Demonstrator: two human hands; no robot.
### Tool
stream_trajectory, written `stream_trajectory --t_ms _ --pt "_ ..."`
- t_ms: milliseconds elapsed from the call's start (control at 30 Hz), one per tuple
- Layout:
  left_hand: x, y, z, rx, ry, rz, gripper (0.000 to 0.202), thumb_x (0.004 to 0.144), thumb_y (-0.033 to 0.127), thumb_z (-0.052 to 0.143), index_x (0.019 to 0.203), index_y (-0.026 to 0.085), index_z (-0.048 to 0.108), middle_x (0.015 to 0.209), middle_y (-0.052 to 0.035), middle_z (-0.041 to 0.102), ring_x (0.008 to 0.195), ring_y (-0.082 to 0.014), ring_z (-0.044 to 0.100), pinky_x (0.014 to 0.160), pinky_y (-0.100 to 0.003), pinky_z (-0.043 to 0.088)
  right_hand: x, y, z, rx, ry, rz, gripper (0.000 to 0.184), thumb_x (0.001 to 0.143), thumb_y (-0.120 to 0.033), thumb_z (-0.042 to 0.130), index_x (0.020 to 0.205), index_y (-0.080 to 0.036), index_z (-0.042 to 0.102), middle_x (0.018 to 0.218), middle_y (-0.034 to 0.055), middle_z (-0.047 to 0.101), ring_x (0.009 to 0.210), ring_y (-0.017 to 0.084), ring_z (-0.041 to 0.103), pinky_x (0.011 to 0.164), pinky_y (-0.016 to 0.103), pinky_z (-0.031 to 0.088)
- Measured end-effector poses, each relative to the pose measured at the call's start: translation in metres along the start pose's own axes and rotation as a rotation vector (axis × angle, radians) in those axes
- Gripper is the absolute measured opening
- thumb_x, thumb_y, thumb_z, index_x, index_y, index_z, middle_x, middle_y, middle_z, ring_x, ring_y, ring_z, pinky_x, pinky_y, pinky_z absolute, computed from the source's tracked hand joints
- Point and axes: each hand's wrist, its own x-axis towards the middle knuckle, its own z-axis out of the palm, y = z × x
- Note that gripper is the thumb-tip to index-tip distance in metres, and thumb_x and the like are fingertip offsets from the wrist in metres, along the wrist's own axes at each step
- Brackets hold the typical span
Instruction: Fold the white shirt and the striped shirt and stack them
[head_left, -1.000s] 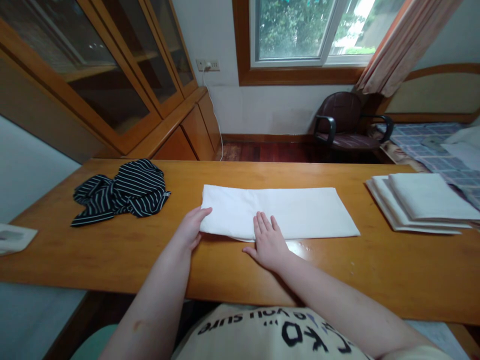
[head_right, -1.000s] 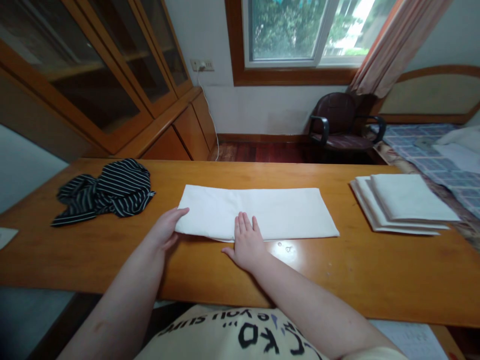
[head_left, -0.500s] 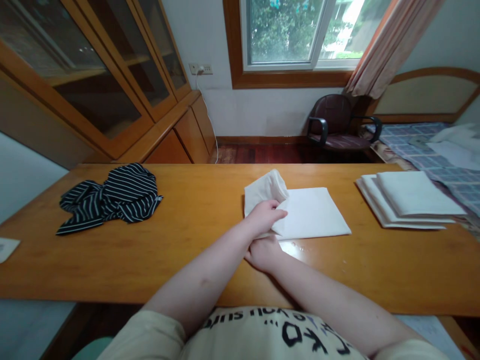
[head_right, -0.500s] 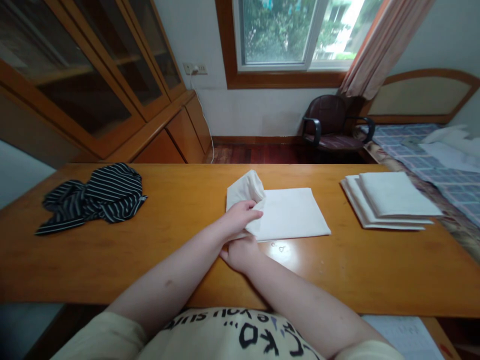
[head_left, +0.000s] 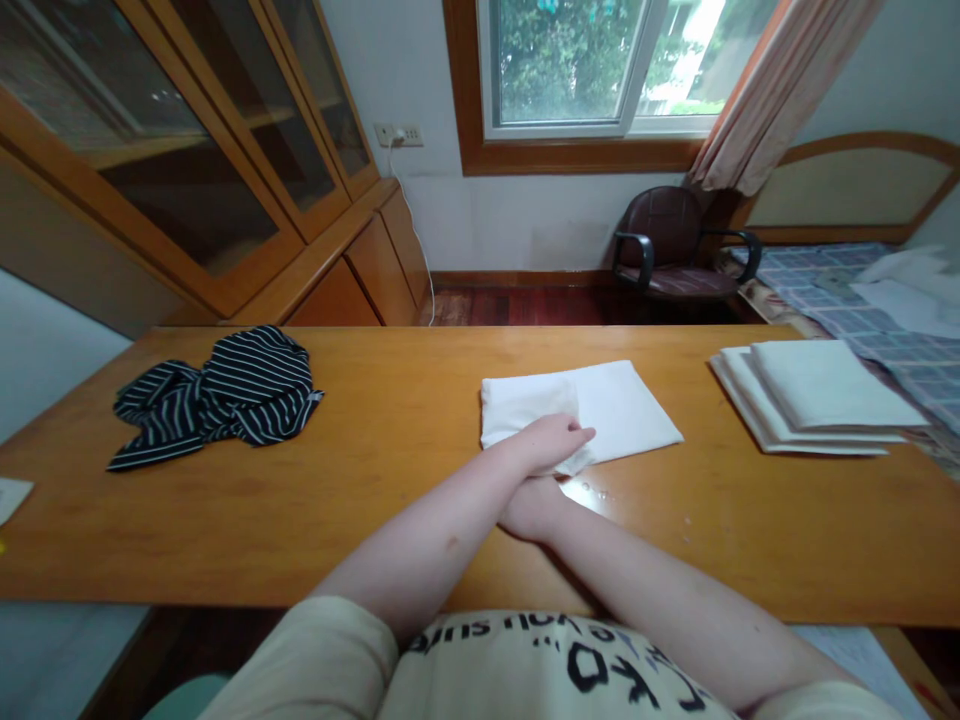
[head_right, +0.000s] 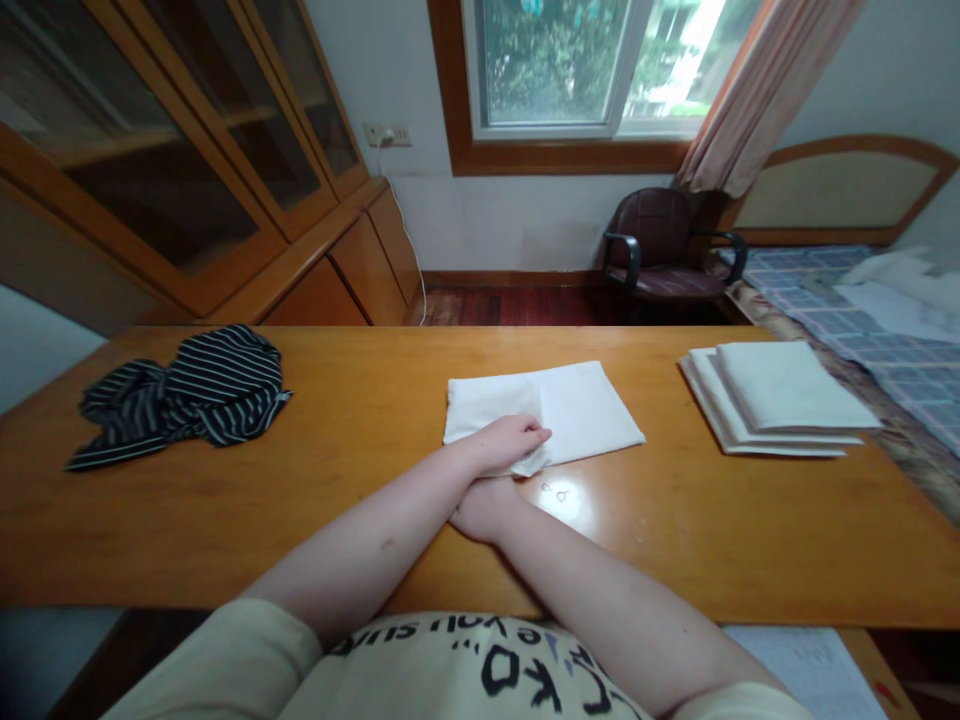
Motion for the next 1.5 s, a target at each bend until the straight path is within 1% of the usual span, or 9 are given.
stream_trajectory --t_ms 133,233,367,500,667,833,1033,1333,1500 --pt "-0.027 -0.027 -0.038 0.029 0.462 0.171 0.03 0.086 0.03 0.047 0.109 0.016 0.061 0.113 -0.0085 0.064 0.106 -0.0192 0.057 0.096 -0.03 0.042 -0.004 0.008 -0.013 -0.019 -0.033 -0.024 0.054 0.086 -0.052 0.047 0.118 -0.012 0.064 0.117 0.0159 0.064 0.109 0.032 0.057 0.096 0.042 0.04" --pt "-0.05 -0.064 -0.063 0.296 0.714 0.055 0.037 0.086 0.031 0.048 0.119 0.016 0.058 0.13 -0.0114 0.055 0.123 -0.0254 0.045 0.108 -0.041 0.03 -0.007 0.019 -0.026 0.109 -0.007 -0.096 0.075 0.077 -0.062 0.054 0.132 -0.012 0.053 0.131 0.0181 0.055 0.119 0.033 0.05 0.102 0.043 0.034" --pt "-0.067 -0.102 -0.067 0.335 0.539 -0.021 0.045 0.089 0.035 0.044 0.129 0.016 0.052 0.135 -0.0118 0.051 0.125 -0.025 0.045 0.108 -0.041 0.032 -0.014 0.039 -0.028 0.61 0.081 -0.028 0.067 0.081 -0.066 0.043 0.122 -0.016 0.06 0.124 0.0133 0.061 0.114 0.03 0.054 0.096 0.043 0.04" --pt "-0.071 -0.105 -0.049 0.285 0.506 -0.036 0.047 0.088 0.039 0.048 0.128 0.016 0.052 0.126 -0.0111 0.057 0.118 -0.0255 0.05 0.104 -0.041 0.037 -0.018 0.055 -0.022 1.045 0.452 0.447 0.058 0.08 -0.068 0.043 0.085 -0.014 0.065 0.084 0.0081 0.069 0.079 0.023 0.063 0.075 0.035 0.05" --pt "-0.074 -0.095 -0.043 0.188 0.602 0.093 0.048 0.084 0.035 0.056 0.128 0.018 0.05 0.126 -0.0095 0.056 0.118 -0.023 0.05 0.104 -0.038 0.038 -0.019 0.072 -0.033 1.148 0.578 0.758 0.045 0.069 -0.058 0.063 0.085 -0.017 0.059 0.07 0.0041 0.065 0.057 0.018 0.058 0.051 0.03 0.048" --pt "-0.076 -0.103 -0.044 0.033 0.519 0.247 0.039 0.088 0.029 0.05 0.126 0.022 0.052 0.125 -0.0071 0.056 0.117 -0.0197 0.052 0.103 -0.037 0.04 -0.02 0.094 -0.033 1.118 0.61 0.792 0.036 0.068 -0.042 0.064 0.091 -0.014 0.063 0.085 0.0081 0.07 0.074 0.022 0.065 0.063 0.03 0.05" --pt "-0.063 -0.11 -0.034 -0.097 0.462 -0.005 0.054 0.084 0.024 0.054 0.137 0.022 0.042 0.114 -0.0063 0.063 0.104 -0.0194 0.059 0.094 -0.036 0.047 -0.019 0.104 -0.04 1.247 0.519 0.932 0.017 0.066 -0.028 0.054 0.078 -0.017 0.06 0.067 0.005 0.067 0.058 0.019 0.062 0.052 0.027 0.046" --pt "-0.065 -0.09 -0.028 0.124 0.423 -0.089 0.053 0.087 0.023 0.049 0.139 0.019 0.043 0.116 -0.0124 0.06 0.105 -0.0227 0.058 0.092 -0.036 0.046 -0.008 0.124 -0.067 0.19 0.3 0.917 0.038 0.084 -0.049 0.046 0.075 -0.016 0.062 0.079 0.01 0.068 0.074 0.02 0.062 0.056 0.026 0.036" --pt "-0.067 -0.084 -0.021 0.176 0.4 -0.175 0.048 0.088 0.023 0.046 0.136 0.019 0.046 0.122 -0.0135 0.06 0.111 -0.0233 0.057 0.094 -0.035 0.044 -0.008 0.124 -0.064 0.052 0.207 0.885 0.039 0.092 -0.043 0.034 0.082 -0.017 0.061 0.086 0.0124 0.068 0.082 0.022 0.062 0.059 0.027 0.034"
